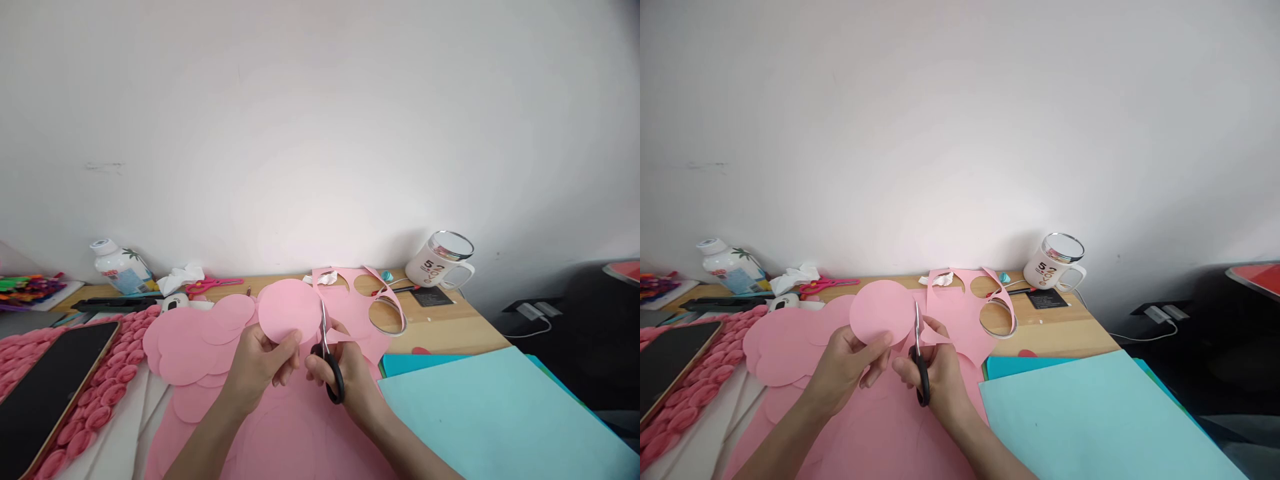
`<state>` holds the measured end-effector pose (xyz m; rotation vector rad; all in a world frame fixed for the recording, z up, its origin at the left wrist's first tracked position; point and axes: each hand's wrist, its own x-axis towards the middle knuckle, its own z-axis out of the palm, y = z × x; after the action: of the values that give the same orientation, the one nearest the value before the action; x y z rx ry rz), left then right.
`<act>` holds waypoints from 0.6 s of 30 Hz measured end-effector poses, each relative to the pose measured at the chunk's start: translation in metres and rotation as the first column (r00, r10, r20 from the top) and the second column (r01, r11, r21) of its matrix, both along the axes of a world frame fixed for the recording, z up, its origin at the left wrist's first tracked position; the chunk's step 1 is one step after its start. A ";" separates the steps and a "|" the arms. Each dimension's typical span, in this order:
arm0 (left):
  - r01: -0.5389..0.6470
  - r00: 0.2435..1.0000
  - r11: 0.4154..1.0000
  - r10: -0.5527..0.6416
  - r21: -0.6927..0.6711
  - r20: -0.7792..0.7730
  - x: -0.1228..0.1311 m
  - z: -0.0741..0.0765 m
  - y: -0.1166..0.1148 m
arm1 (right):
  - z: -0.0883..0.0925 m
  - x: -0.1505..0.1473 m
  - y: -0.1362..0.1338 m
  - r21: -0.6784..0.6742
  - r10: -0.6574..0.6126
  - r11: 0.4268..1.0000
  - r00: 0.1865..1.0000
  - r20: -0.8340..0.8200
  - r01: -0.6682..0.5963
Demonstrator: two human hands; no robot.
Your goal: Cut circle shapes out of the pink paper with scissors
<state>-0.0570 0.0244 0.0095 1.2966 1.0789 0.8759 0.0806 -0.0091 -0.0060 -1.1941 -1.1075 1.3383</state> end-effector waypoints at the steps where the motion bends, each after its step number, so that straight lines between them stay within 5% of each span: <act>1: 0.002 1.000 1.000 -0.002 0.003 0.003 0.000 0.000 0.000 | 0.000 0.000 0.000 -0.005 0.009 1.000 1.000 0.021 -0.009; 18: -0.078 0.997 0.997 0.078 0.012 -0.018 0.000 -0.001 0.003 | -0.015 -0.001 0.000 -0.024 -0.006 1.000 1.000 -0.001 0.006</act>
<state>-0.0570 0.0269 0.0089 1.2815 1.1464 0.9314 0.0799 -0.0093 -0.0206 -1.2136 -1.0891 1.3508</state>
